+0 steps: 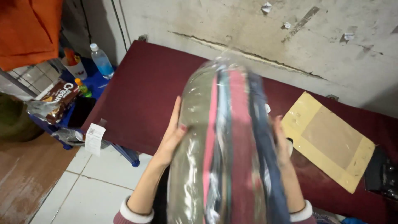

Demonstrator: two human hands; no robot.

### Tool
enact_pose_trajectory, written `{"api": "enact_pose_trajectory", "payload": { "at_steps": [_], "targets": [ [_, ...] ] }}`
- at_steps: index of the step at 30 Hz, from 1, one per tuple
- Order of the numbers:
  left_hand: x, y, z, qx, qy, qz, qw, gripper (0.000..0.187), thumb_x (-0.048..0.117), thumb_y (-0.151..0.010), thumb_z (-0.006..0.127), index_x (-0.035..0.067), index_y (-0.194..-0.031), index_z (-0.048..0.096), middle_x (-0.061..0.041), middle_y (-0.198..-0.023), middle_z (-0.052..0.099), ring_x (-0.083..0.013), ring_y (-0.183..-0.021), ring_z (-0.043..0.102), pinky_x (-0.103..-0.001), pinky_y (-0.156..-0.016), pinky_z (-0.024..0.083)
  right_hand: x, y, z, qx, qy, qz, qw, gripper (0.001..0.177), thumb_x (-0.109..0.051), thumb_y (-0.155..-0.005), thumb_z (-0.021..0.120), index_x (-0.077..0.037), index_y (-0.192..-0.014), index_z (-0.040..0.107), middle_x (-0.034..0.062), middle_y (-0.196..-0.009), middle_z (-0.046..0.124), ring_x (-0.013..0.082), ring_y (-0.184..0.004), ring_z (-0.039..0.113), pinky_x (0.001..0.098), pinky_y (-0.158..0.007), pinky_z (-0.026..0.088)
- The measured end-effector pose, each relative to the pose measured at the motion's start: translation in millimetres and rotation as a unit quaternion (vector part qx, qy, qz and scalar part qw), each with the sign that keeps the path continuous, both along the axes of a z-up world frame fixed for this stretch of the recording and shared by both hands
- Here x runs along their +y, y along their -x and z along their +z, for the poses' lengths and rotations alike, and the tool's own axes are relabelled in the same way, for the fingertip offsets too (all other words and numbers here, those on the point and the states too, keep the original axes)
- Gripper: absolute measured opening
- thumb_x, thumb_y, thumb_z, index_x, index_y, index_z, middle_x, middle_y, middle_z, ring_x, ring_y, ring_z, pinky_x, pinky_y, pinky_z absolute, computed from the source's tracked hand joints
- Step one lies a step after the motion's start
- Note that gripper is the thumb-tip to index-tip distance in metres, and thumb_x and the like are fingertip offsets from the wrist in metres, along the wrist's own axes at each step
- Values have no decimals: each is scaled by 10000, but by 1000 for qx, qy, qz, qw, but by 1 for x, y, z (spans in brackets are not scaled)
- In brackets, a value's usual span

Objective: Sealing a stack of folded clothes inside a plastic bag using tape and attaching a label.

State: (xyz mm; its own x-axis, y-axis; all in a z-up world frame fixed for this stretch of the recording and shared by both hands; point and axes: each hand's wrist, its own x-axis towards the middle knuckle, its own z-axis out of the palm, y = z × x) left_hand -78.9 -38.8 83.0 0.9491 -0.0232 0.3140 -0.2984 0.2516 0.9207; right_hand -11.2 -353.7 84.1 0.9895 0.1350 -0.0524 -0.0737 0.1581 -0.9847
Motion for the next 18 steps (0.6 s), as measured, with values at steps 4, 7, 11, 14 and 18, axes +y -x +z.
{"api": "enact_pose_trajectory", "payload": {
  "at_steps": [4, 7, 11, 14, 18],
  "targets": [
    [-8, -17, 52, -151, -142, 89, 974, 1325, 608, -842, 794, 23, -1692, -37, -228, -1814, -23, -336, -1704, 71, -434, -1369, 140, 16, 8, 57, -122, -54, 45, 990, 798, -612, -1115, 280, -9, -1627, 390, 100, -1285, 615, 160, -1042, 574, 292, -856, 478],
    [-8, -41, 53, -253, -179, 164, 936, 1437, 489, -663, 956, 24, -1669, 41, -198, -1769, 76, -307, -1663, 172, -401, -1372, 192, 37, 9, 84, -235, -136, 69, 960, 856, -647, -1135, 327, 21, -1671, 333, 147, -1407, 557, 210, -1249, 528, 347, -1055, 442],
    [4, -70, 36, -315, -203, 141, 916, 1482, 511, -554, 994, 93, -1684, 130, -213, -1756, 54, -369, -1663, 98, -496, -1376, 158, 54, -14, 64, -339, -94, 9, 936, 927, -679, -1068, 411, 24, -1653, 258, 148, -1641, 402, 268, -1494, 463, 403, -1260, 407],
    [-5, -61, 52, -312, -294, 168, 888, 1468, 531, -475, 1010, 116, -1630, 205, -235, -1731, 116, -418, -1642, 97, -582, -1338, 100, 40, -31, 38, -353, -84, -36, 931, 902, -638, -1058, 439, 27, -1638, 251, 156, -1671, 345, 293, -1471, 462, 415, -1226, 412],
    [-18, -31, 91, -347, -507, 153, 774, 1291, 557, -526, 970, 115, -1553, 324, -141, -1580, 399, -310, -1509, 339, -677, -1235, 76, 22, -12, 55, -376, -9, -64, 924, 778, -553, -1051, 436, 32, -1557, 359, 156, -1672, 291, 277, -1508, 390, 432, -1242, 390]
  ]
}}
